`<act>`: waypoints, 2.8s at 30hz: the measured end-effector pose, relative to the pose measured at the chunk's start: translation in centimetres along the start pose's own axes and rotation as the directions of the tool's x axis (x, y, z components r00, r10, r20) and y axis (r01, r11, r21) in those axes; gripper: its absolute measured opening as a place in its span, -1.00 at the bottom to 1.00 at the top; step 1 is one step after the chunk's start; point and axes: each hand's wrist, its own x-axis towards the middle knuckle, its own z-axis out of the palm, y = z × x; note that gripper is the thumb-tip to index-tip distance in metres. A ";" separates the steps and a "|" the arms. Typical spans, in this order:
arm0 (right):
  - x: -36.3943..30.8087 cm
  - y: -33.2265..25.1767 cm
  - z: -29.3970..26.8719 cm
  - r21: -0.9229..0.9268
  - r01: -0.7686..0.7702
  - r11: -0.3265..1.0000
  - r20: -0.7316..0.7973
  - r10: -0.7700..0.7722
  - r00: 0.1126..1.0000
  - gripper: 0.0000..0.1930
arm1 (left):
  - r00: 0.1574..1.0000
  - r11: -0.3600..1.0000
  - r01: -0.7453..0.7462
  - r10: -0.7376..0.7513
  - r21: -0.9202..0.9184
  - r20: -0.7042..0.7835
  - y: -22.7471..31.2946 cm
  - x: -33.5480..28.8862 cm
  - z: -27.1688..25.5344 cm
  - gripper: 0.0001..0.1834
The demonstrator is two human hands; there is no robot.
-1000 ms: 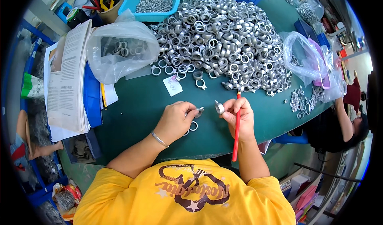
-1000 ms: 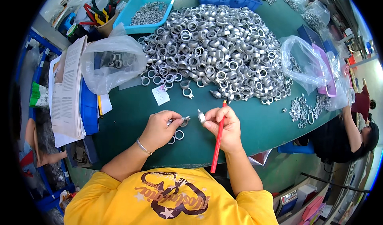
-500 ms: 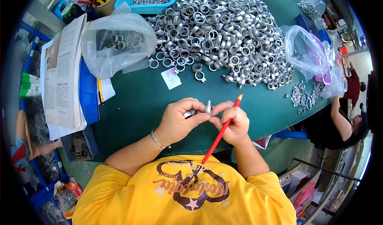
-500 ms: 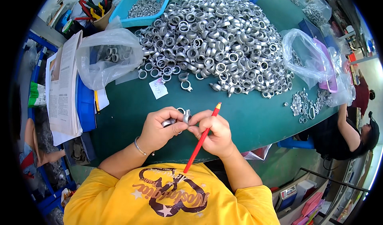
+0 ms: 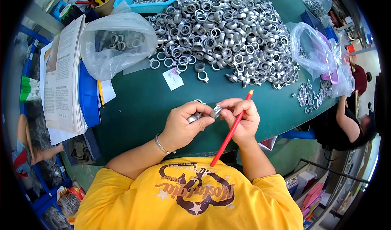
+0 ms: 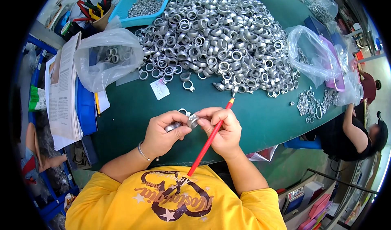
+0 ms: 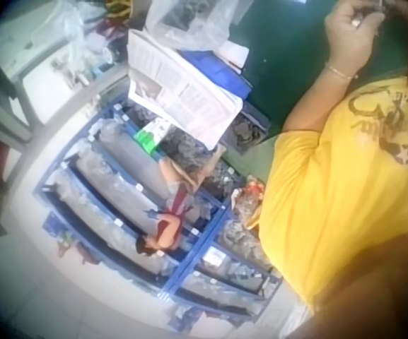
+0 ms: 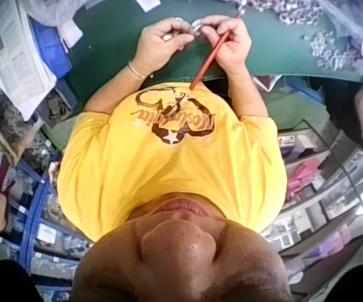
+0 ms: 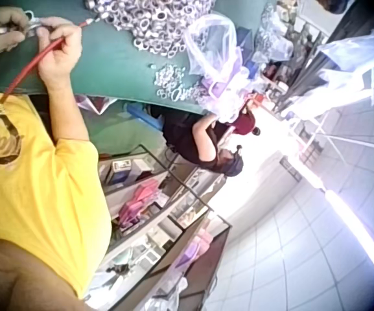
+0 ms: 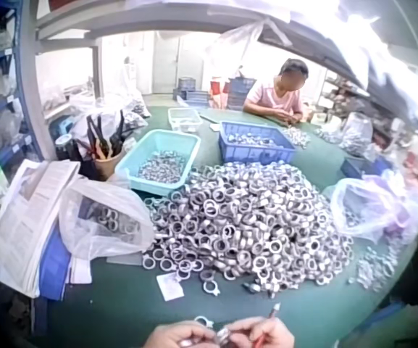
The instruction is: The person picks up metal rings from a pile and marks them using a red pencil.
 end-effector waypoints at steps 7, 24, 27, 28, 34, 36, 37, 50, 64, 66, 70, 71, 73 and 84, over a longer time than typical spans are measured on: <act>0.3 -0.6 0.4 -0.282 0.237 0.930 0.046 -0.234 0.971 -0.65 | 0.990 0.983 -0.129 0.135 0.127 -0.039 -1.0 0.3 -0.3 -0.84; 0.5 -0.6 0.5 -0.293 0.334 0.896 0.156 -0.300 0.941 -0.60 | 0.999 0.997 0.040 -0.038 0.064 -0.038 -1.3 0.2 -0.4 -0.82; 0.7 -0.4 0.3 -0.273 0.331 0.903 0.181 -0.290 0.940 -0.65 | 0.990 0.998 -0.014 0.022 0.064 -0.136 -0.7 0.2 -0.3 -0.83; 0.7 -0.4 0.3 -0.253 0.258 0.932 0.134 -0.230 0.964 -0.67 | 0.982 0.995 -0.026 0.044 0.099 -0.185 -0.5 0.4 -0.5 -0.84; 1.0 0.3 1.2 -0.267 0.126 0.956 0.084 -0.108 0.991 -0.72 | 0.928 0.990 -0.062 0.104 0.126 -0.358 -0.7 1.5 -2.0 -0.86; 1.3 0.4 2.0 -0.247 0.137 0.959 0.092 -0.118 0.989 -0.71 | 0.942 1.000 -0.016 0.022 0.019 -0.335 -0.5 1.5 -2.0 -0.87; 1.6 0.2 2.5 -0.255 0.166 0.953 0.105 -0.143 0.984 -0.70 | 0.949 0.999 0.021 -0.033 -0.043 -0.312 -0.5 1.5 -1.9 -0.88; 2.3 0.6 2.8 -0.061 -0.040 0.997 0.102 0.046 0.994 -0.71 | 0.944 1.000 -0.005 0.012 0.024 -0.331 -0.8 1.7 -2.2 -0.94; 7.6 3.6 3.3 -0.671 0.181 0.719 0.138 -0.118 0.983 -0.78 | 0.947 0.837 0.029 0.152 0.546 -0.283 -0.1 2.3 -4.3 -0.89; 7.8 4.5 3.0 -0.703 0.221 0.676 0.170 -0.142 0.975 -0.77 | 0.958 0.778 0.048 0.141 0.626 -0.250 -0.1 2.3 -4.1 -0.89; 7.9 4.8 2.4 -0.700 0.216 0.681 0.156 -0.149 0.976 -0.75 | 0.968 0.640 0.058 0.152 0.766 -0.200 -0.8 2.2 -4.7 -0.90; 7.8 4.8 2.3 -0.661 0.191 0.726 0.147 -0.124 0.981 -0.74 | 0.966 0.612 0.050 0.170 0.789 -0.193 -0.9 2.1 -4.8 -0.91; 7.3 4.3 2.3 -0.258 -0.090 0.962 0.004 0.094 0.996 -0.75 | 0.963 0.559 0.030 0.206 0.829 -0.174 -0.9 2.1 -4.8 -0.91; 4.4 1.3 2.7 0.505 -0.396 0.767 0.139 0.380 0.914 -0.75 | 0.929 0.879 -0.265 0.343 0.396 -0.139 0.6 2.0 -3.4 -0.59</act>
